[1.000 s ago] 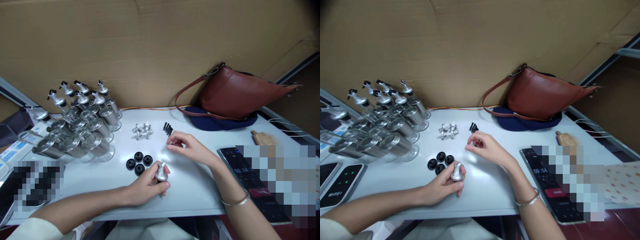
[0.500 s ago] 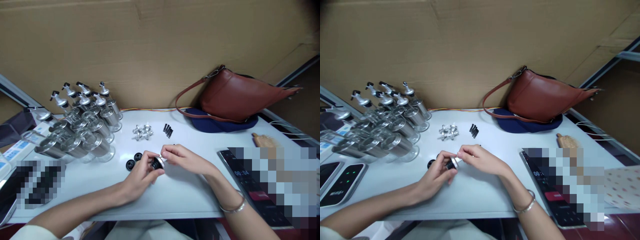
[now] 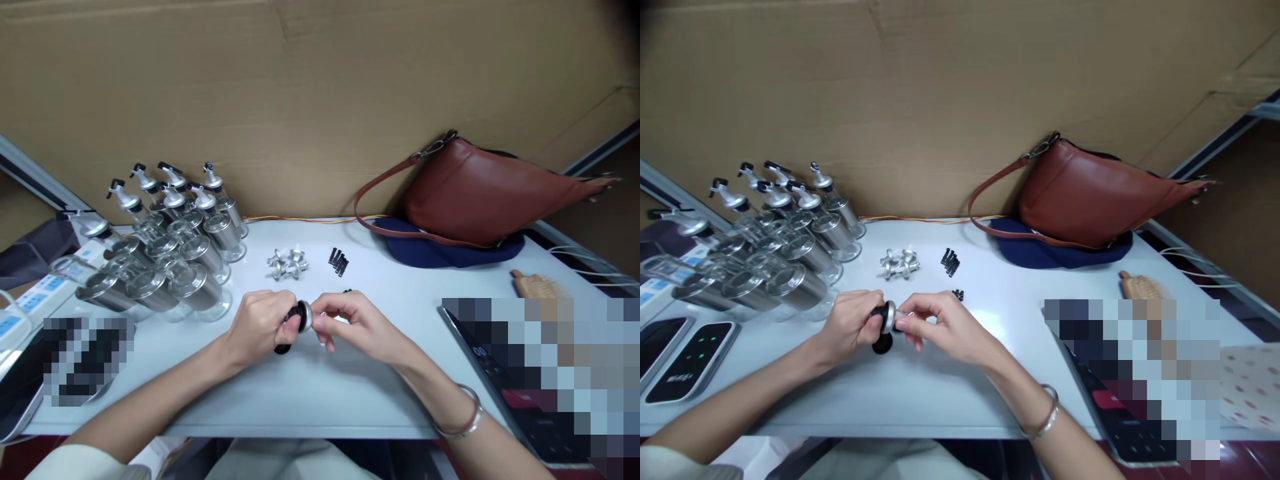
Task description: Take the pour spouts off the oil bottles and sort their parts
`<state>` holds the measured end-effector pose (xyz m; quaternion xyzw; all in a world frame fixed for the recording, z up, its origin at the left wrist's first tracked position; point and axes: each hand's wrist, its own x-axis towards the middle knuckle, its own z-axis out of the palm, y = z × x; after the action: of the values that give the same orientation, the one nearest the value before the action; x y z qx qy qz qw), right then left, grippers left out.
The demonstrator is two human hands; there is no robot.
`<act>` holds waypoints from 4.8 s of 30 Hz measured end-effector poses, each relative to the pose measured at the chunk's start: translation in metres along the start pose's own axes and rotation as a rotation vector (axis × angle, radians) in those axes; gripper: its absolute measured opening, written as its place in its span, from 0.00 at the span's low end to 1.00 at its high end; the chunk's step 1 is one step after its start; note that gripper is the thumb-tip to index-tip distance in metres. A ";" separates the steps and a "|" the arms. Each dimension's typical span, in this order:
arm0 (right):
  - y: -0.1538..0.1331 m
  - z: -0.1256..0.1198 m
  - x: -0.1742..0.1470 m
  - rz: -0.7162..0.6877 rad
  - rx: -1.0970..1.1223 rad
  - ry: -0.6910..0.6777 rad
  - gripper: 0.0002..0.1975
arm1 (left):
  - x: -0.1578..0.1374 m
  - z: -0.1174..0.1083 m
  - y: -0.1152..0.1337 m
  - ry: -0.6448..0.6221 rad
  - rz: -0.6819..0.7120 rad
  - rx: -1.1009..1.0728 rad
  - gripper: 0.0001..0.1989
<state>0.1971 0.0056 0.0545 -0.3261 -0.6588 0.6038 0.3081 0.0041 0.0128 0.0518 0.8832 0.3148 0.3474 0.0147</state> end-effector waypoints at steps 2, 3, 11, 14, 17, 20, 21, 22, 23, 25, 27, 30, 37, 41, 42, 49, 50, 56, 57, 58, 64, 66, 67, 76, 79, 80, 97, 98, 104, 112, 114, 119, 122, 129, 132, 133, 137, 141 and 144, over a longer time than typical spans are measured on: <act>0.001 0.001 0.002 -0.097 -0.164 0.068 0.11 | 0.001 -0.001 -0.003 -0.016 -0.060 -0.024 0.21; 0.001 0.001 0.003 -0.176 -0.267 0.106 0.10 | 0.001 -0.002 -0.004 -0.036 -0.114 -0.055 0.20; -0.002 -0.001 0.002 -0.865 -1.104 0.354 0.06 | 0.004 -0.015 0.008 -0.229 -0.560 -0.523 0.22; -0.008 -0.001 0.000 -1.059 -1.254 0.396 0.08 | 0.005 -0.024 0.015 -0.250 -0.616 -0.672 0.24; -0.013 0.001 0.003 -1.132 -1.280 0.433 0.08 | 0.008 -0.031 0.017 -0.218 -0.613 -0.684 0.23; -0.016 0.010 0.008 -1.048 -1.058 0.472 0.05 | 0.009 -0.039 0.015 -0.153 -0.545 -0.536 0.20; -0.017 0.014 0.009 -0.990 -0.951 0.470 0.04 | 0.008 -0.042 0.014 -0.130 -0.506 -0.470 0.19; -0.018 0.018 0.009 -0.922 -0.847 0.457 0.05 | 0.007 -0.045 0.013 -0.110 -0.462 -0.403 0.18; -0.019 0.022 0.009 -0.849 -0.752 0.435 0.06 | 0.005 -0.047 0.013 -0.089 -0.414 -0.341 0.17; -0.023 0.028 0.007 -0.686 -0.595 0.385 0.07 | -0.002 -0.051 0.012 -0.047 -0.317 -0.233 0.16; -0.028 0.034 0.005 -0.513 -0.455 0.334 0.07 | -0.009 -0.055 0.012 -0.019 -0.229 -0.140 0.15; -0.034 0.043 0.003 -0.306 -0.240 0.249 0.09 | -0.018 -0.058 0.011 0.019 -0.109 -0.011 0.14; -0.029 0.044 0.015 0.059 0.331 0.130 0.19 | -0.029 -0.075 -0.007 0.218 0.078 0.210 0.09; -0.009 0.011 0.035 -0.051 -0.129 0.602 0.18 | -0.032 -0.077 -0.016 0.414 -0.060 0.166 0.06; -0.003 0.003 0.041 -0.072 -0.368 0.671 0.15 | -0.032 -0.074 -0.017 0.358 -0.064 0.134 0.04; 0.024 -0.010 0.077 -0.057 -0.872 0.619 0.11 | -0.037 -0.028 -0.030 -0.022 -0.229 0.022 0.09; 0.025 -0.008 0.080 -0.052 -0.896 0.620 0.11 | -0.039 -0.024 -0.033 -0.054 -0.251 0.020 0.09; 0.026 -0.003 0.091 -0.025 -0.980 0.565 0.11 | -0.045 -0.021 -0.039 -0.235 -0.381 0.001 0.13; 0.026 -0.003 0.092 -0.020 -0.983 0.554 0.11 | -0.045 -0.021 -0.039 -0.261 -0.393 0.003 0.13; 0.027 -0.003 0.093 -0.015 -0.981 0.545 0.12 | -0.045 -0.021 -0.039 -0.283 -0.403 0.006 0.14; 0.019 -0.002 0.083 0.011 -0.885 0.546 0.17 | -0.048 -0.019 -0.040 -0.352 -0.438 -0.045 0.14; 0.012 0.004 0.066 0.027 -0.808 0.545 0.19 | -0.051 -0.018 -0.042 -0.384 -0.437 -0.105 0.16; 0.010 0.009 0.054 0.033 -0.762 0.527 0.21 | -0.051 -0.018 -0.042 -0.399 -0.434 -0.140 0.17; 0.054 0.079 -0.030 0.017 -0.906 0.467 0.36 | -0.052 -0.015 -0.035 -0.586 -0.534 -0.388 0.51; 0.070 0.092 -0.025 0.001 -1.054 0.466 0.32 | -0.053 -0.010 -0.035 -0.562 -0.483 -0.401 0.54; 0.073 0.094 -0.023 -0.006 -1.090 0.463 0.30 | -0.054 -0.009 -0.035 -0.556 -0.469 -0.405 0.53; 0.084 0.091 -0.025 -0.145 -1.144 0.515 0.31 | -0.056 -0.008 -0.034 -0.547 -0.418 -0.484 0.38; 0.084 0.091 -0.025 -0.150 -1.152 0.517 0.32 | -0.056 -0.009 -0.034 -0.551 -0.419 -0.488 0.39; 0.085 0.090 -0.023 -0.185 -1.230 0.553 0.33 | -0.052 -0.010 -0.028 -0.592 -0.417 -0.521 0.44; 0.080 0.093 -0.026 -0.171 -1.233 0.624 0.33 | -0.051 -0.008 -0.030 -0.624 -0.357 -0.408 0.50; 0.079 0.094 -0.026 -0.167 -1.249 0.628 0.32 | -0.054 -0.007 -0.032 -0.624 -0.356 -0.402 0.49; 0.083 0.094 -0.024 -0.142 -1.268 0.598 0.26 | -0.059 -0.003 -0.035 -0.595 -0.348 -0.449 0.44; 0.086 0.095 -0.022 -0.095 -1.232 0.599 0.25 | -0.058 -0.003 -0.035 -0.581 -0.346 -0.452 0.41; 0.090 0.093 -0.028 -0.074 -1.069 0.608 0.32 | -0.053 -0.005 -0.030 -0.538 -0.283 -0.316 0.49; 0.087 0.090 -0.035 -0.053 -0.906 0.632 0.35 | -0.055 -0.012 -0.024 -0.435 -0.210 -0.247 0.48; 0.084 0.090 -0.037 -0.043 -0.840 0.647 0.35 | -0.055 -0.019 -0.022 -0.361 -0.182 -0.225 0.45; 0.069 0.093 -0.040 -0.040 -0.597 0.777 0.28 | -0.058 -0.076 -0.027 0.245 -0.193 -0.028 0.22; 0.058 0.098 -0.039 -0.009 -0.429 0.893 0.28 | -0.067 -0.157 -0.070 1.057 -0.397 0.060 0.17; 0.057 0.098 -0.038 0.076 -0.321 0.905 0.28 | -0.075 -0.191 -0.113 0.988 -0.763 -0.362 0.13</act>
<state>0.1452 -0.0798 -0.0108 -0.6234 -0.5313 0.3028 0.4873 -0.2190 0.0238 0.1236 0.4289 0.5125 0.7308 0.1392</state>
